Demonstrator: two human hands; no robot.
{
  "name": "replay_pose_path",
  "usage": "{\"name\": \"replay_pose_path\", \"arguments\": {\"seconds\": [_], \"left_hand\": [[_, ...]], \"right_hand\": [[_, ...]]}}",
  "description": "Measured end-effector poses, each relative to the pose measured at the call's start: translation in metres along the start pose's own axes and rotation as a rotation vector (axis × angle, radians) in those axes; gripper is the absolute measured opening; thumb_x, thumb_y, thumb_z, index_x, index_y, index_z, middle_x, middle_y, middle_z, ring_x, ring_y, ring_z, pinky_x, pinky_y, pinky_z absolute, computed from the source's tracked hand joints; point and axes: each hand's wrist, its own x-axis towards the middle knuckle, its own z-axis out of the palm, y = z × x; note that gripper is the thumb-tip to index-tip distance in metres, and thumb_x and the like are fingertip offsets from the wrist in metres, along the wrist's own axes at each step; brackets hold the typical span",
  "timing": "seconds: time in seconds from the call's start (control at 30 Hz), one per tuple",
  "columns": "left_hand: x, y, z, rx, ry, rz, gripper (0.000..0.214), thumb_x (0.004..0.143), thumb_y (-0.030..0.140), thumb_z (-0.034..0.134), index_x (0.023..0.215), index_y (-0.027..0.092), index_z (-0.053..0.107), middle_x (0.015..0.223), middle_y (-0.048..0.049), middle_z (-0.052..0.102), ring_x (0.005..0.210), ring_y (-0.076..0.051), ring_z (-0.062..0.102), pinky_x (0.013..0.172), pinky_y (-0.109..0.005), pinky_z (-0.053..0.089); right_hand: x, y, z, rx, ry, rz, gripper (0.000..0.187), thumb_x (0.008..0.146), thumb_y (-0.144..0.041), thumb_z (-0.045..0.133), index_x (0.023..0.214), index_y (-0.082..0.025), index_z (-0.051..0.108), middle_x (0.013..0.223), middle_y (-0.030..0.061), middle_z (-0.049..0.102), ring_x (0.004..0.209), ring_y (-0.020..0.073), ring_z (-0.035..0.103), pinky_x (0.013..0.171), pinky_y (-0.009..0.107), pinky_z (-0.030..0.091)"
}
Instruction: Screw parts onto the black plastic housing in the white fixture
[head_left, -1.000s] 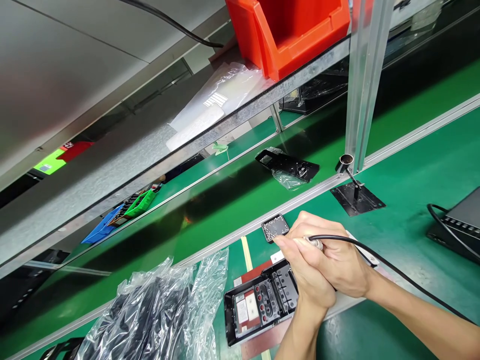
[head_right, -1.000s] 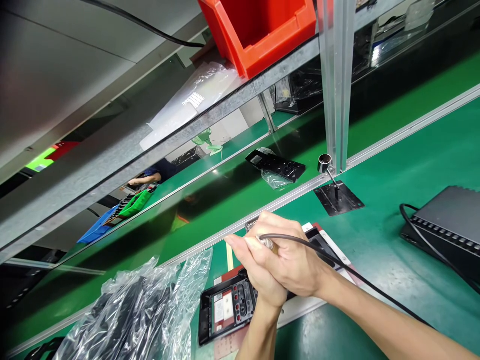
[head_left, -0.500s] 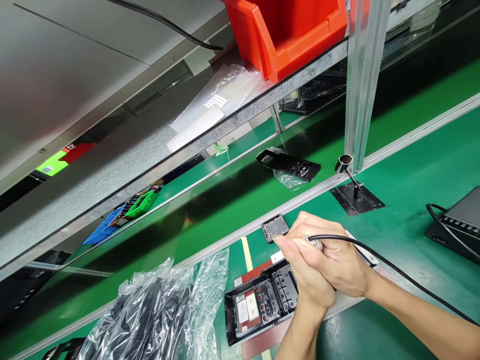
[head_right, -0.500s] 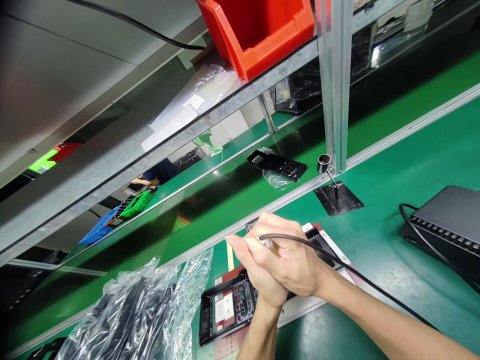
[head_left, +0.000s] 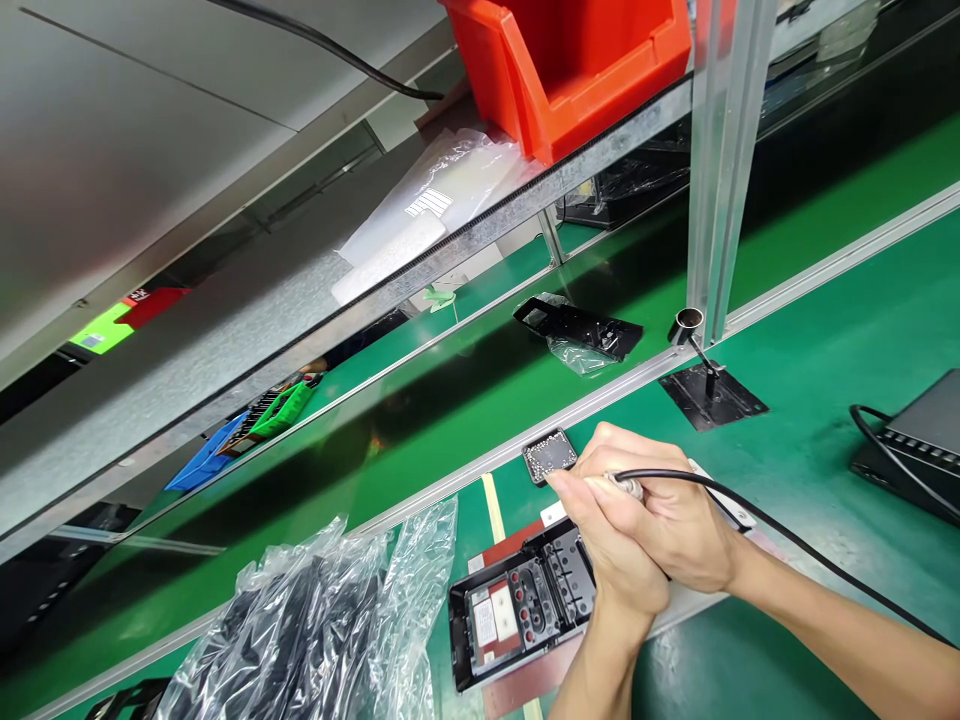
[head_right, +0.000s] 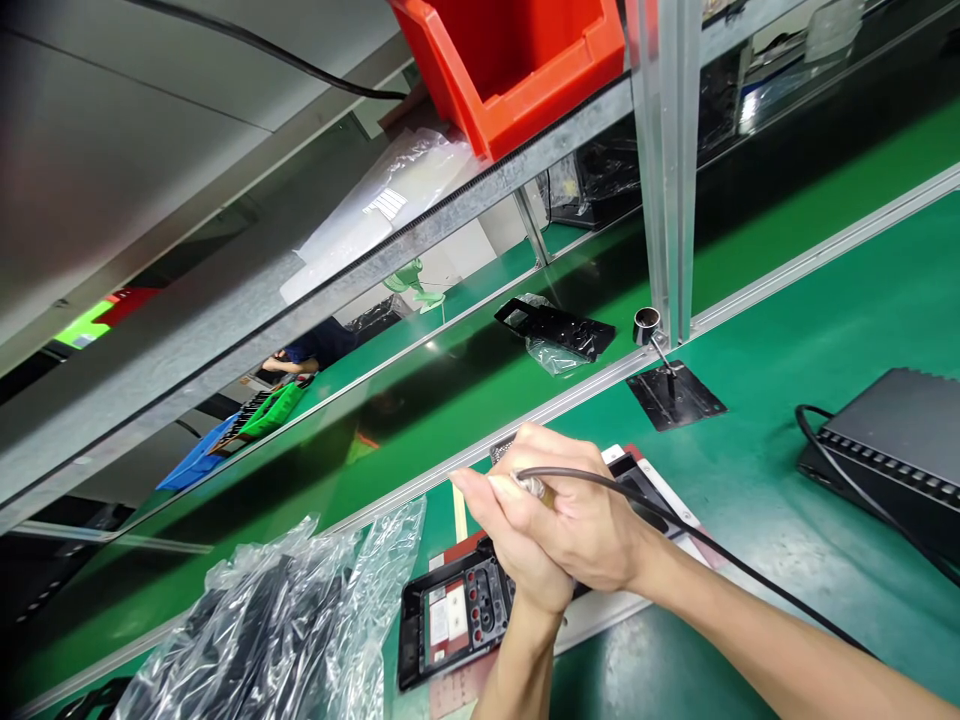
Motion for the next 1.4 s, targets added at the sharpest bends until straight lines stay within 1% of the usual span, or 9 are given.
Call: {"name": "replay_pose_path", "arguments": {"seconds": [0.17,0.33,0.5,0.67,0.77,0.9,1.07,1.27,1.4], "left_hand": [[0.0,0.003,0.001,-0.003,-0.001,0.024,0.065,0.105,0.066,0.016,0.066,0.024,0.049,0.071,-0.0049,0.051,0.067,-0.02,0.046,0.07,-0.036,0.042],[-0.002,-0.002,-0.001,0.03,0.057,-0.007,0.065,0.102,0.072,0.021,0.067,0.024,0.047,0.071,-0.0052,0.053,0.065,-0.019,0.048,0.067,-0.036,0.044],[-0.003,-0.006,-0.004,0.037,0.07,-0.006,0.065,0.102,0.071,0.022,0.068,0.024,0.05,0.073,-0.0071,0.058,0.066,-0.019,0.051,0.069,-0.037,0.047],[-0.002,-0.004,-0.003,0.0,0.03,0.0,0.067,0.104,0.067,0.02,0.071,0.023,0.057,0.077,-0.0084,0.062,0.069,-0.021,0.053,0.072,-0.038,0.046],[-0.001,0.001,-0.001,-0.011,-0.005,0.021,0.067,0.104,0.067,0.019,0.071,0.023,0.057,0.076,-0.0078,0.06,0.071,-0.021,0.052,0.073,-0.038,0.043],[0.001,0.008,-0.001,-0.006,-0.066,0.024,0.066,0.105,0.065,0.016,0.068,0.024,0.053,0.073,-0.0067,0.055,0.07,-0.022,0.048,0.074,-0.039,0.041],[0.001,0.009,-0.001,-0.011,-0.059,0.001,0.063,0.104,0.068,0.019,0.067,0.025,0.047,0.074,-0.005,0.05,0.069,-0.021,0.043,0.072,-0.038,0.041],[0.0,0.009,0.0,0.0,-0.076,0.022,0.064,0.105,0.065,0.013,0.068,0.024,0.045,0.074,-0.0045,0.049,0.07,-0.02,0.044,0.074,-0.036,0.041],[-0.001,0.007,-0.001,-0.007,-0.072,0.013,0.062,0.104,0.068,0.018,0.068,0.025,0.043,0.072,-0.0028,0.046,0.069,-0.018,0.042,0.073,-0.035,0.042]], "right_hand": [[0.002,-0.001,0.0,-0.006,0.001,-0.004,0.024,0.103,-0.025,0.054,0.088,-0.021,0.072,0.085,0.0018,0.065,0.078,0.0147,0.058,0.072,0.032,0.047],[0.001,-0.004,0.0,-0.009,0.008,-0.002,0.025,0.103,-0.025,0.055,0.086,-0.021,0.073,0.084,0.0029,0.065,0.078,0.0154,0.059,0.07,0.032,0.048],[0.002,-0.003,0.0,-0.011,-0.002,-0.01,0.026,0.103,-0.026,0.053,0.088,-0.021,0.073,0.085,0.0033,0.066,0.079,0.0156,0.059,0.071,0.032,0.048],[0.002,-0.002,0.0,-0.012,0.002,-0.012,0.025,0.103,-0.026,0.054,0.088,-0.021,0.074,0.085,0.003,0.065,0.078,0.0149,0.058,0.07,0.032,0.047],[0.0,-0.002,0.0,-0.008,0.016,-0.008,0.024,0.103,-0.025,0.055,0.088,-0.02,0.073,0.084,0.0032,0.065,0.078,0.0153,0.058,0.07,0.032,0.048],[-0.001,-0.002,0.001,-0.005,0.018,-0.01,0.024,0.102,-0.024,0.055,0.087,-0.021,0.073,0.084,0.0027,0.065,0.078,0.0153,0.058,0.071,0.033,0.048],[-0.002,-0.002,-0.001,0.004,0.015,-0.013,0.023,0.102,-0.022,0.054,0.088,-0.021,0.073,0.085,0.0025,0.065,0.079,0.0151,0.058,0.072,0.033,0.048],[-0.001,-0.003,-0.001,-0.003,0.018,-0.005,0.024,0.102,-0.023,0.054,0.086,-0.02,0.072,0.084,0.0031,0.065,0.078,0.0158,0.057,0.072,0.033,0.048],[-0.001,-0.003,0.0,-0.003,0.016,0.0,0.026,0.102,-0.024,0.054,0.086,-0.02,0.073,0.084,0.0033,0.064,0.078,0.0156,0.058,0.071,0.033,0.048]]}}
